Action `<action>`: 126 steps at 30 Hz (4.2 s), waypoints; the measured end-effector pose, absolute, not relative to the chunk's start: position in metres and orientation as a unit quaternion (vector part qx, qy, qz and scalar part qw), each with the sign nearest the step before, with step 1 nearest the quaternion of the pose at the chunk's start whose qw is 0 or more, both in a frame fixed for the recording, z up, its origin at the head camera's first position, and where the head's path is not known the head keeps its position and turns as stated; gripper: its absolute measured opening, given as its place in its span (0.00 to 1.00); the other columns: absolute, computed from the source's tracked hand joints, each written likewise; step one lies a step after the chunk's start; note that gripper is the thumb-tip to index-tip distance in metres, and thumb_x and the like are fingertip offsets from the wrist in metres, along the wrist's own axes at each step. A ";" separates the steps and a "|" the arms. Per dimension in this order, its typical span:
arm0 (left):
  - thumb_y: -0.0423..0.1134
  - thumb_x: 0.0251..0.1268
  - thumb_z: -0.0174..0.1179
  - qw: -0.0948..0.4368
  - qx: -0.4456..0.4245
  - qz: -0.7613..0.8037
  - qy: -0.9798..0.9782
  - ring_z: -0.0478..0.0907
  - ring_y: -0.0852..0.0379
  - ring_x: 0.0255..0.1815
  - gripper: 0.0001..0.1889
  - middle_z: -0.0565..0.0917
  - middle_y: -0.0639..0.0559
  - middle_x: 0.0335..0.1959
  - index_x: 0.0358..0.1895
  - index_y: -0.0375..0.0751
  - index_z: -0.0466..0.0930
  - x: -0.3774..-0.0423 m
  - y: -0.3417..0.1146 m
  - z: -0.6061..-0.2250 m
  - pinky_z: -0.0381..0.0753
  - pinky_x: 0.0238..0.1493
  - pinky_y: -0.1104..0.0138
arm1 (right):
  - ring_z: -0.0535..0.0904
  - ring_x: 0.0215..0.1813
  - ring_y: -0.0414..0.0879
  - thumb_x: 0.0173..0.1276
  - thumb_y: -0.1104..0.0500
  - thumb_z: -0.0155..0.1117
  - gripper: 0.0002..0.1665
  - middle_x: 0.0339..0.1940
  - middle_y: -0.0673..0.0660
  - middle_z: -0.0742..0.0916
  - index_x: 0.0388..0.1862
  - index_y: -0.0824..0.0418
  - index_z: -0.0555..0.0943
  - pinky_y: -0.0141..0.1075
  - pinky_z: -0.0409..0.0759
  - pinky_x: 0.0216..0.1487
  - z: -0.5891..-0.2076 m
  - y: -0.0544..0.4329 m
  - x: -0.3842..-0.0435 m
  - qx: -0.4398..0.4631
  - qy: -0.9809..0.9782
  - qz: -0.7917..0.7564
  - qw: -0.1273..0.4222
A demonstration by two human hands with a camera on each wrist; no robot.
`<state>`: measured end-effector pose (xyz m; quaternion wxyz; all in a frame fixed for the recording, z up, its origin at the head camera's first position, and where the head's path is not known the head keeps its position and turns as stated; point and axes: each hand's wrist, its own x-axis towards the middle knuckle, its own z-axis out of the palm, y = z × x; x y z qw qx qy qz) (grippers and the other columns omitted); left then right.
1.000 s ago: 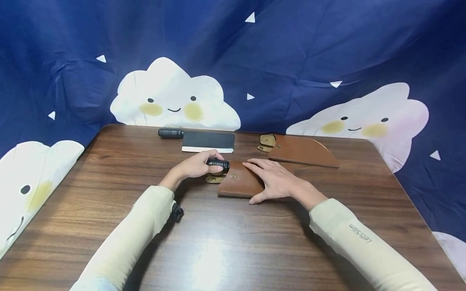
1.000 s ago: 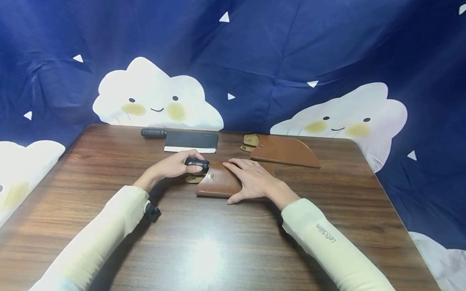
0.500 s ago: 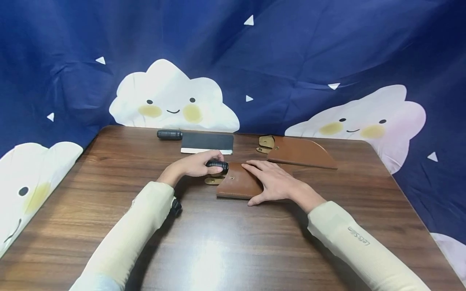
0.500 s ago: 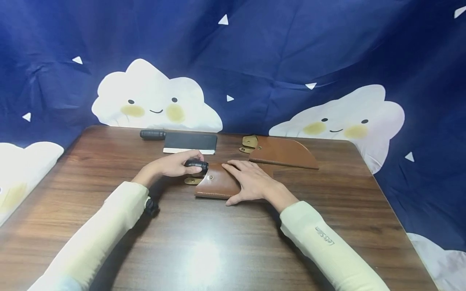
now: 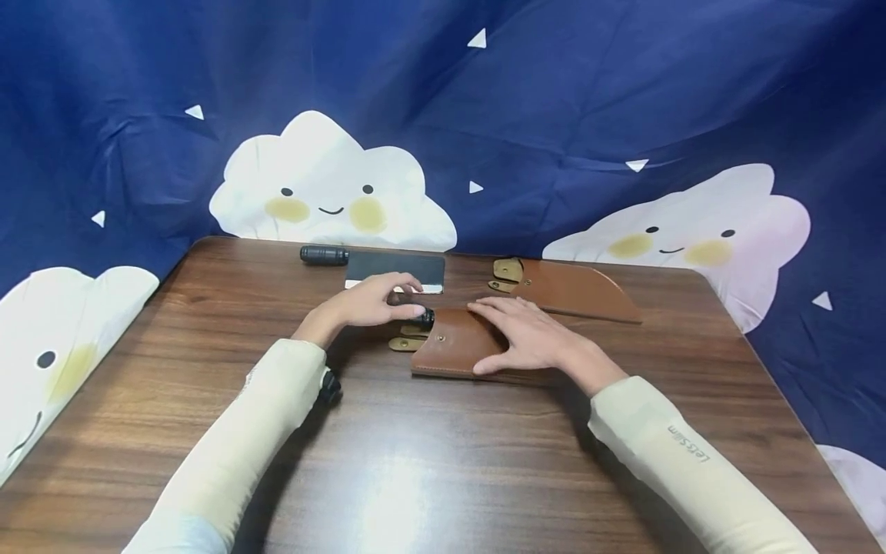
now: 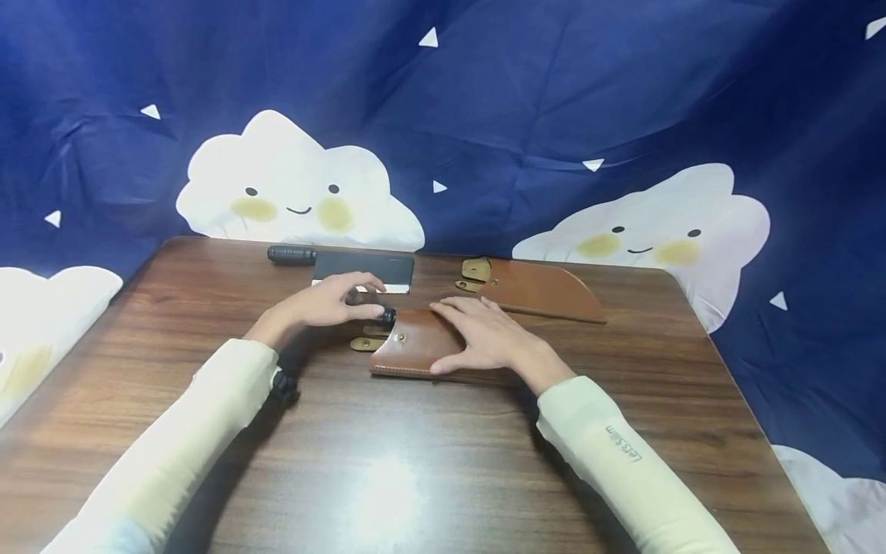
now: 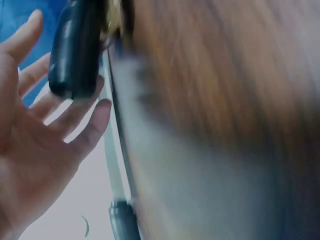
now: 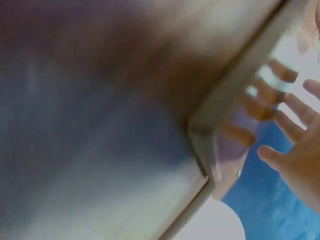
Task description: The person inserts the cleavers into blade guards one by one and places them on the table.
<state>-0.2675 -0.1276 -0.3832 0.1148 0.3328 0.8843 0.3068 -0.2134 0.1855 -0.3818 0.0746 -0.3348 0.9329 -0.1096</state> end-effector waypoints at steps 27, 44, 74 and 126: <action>0.52 0.76 0.57 0.024 0.181 0.362 0.914 0.76 0.42 0.61 0.23 0.82 0.40 0.59 0.63 0.39 0.77 -0.284 -0.190 -0.392 0.71 0.64 0.48 | 0.66 0.73 0.65 0.70 0.37 0.65 0.43 0.71 0.67 0.75 0.72 0.65 0.71 0.61 0.61 0.70 -0.378 0.262 -0.254 -0.244 0.960 -0.138 -0.031; 0.53 0.74 0.60 -0.030 0.128 0.375 0.918 0.68 0.40 0.70 0.26 0.78 0.40 0.64 0.64 0.37 0.78 -0.296 -0.206 -0.395 0.61 0.71 0.46 | 0.66 0.72 0.66 0.65 0.36 0.70 0.48 0.71 0.67 0.74 0.73 0.64 0.70 0.63 0.60 0.70 -0.385 0.283 -0.266 -0.217 0.969 -0.118 -0.030; 0.62 0.58 0.71 -0.024 0.046 0.384 0.922 0.58 0.38 0.75 0.40 0.67 0.37 0.72 0.68 0.39 0.76 -0.324 -0.235 -0.405 0.55 0.74 0.43 | 0.57 0.77 0.68 0.50 0.27 0.75 0.66 0.78 0.67 0.65 0.78 0.62 0.63 0.71 0.55 0.68 -0.380 0.286 -0.299 -0.133 0.981 -0.124 0.069; 0.38 0.65 0.70 -0.029 0.085 0.314 0.945 0.74 0.37 0.59 0.20 0.81 0.34 0.59 0.58 0.35 0.82 -0.341 -0.232 -0.412 0.66 0.64 0.46 | 0.80 0.57 0.53 0.44 0.34 0.84 0.49 0.54 0.56 0.87 0.63 0.54 0.82 0.51 0.74 0.60 -0.384 0.300 -0.299 -0.200 0.955 -0.217 -0.021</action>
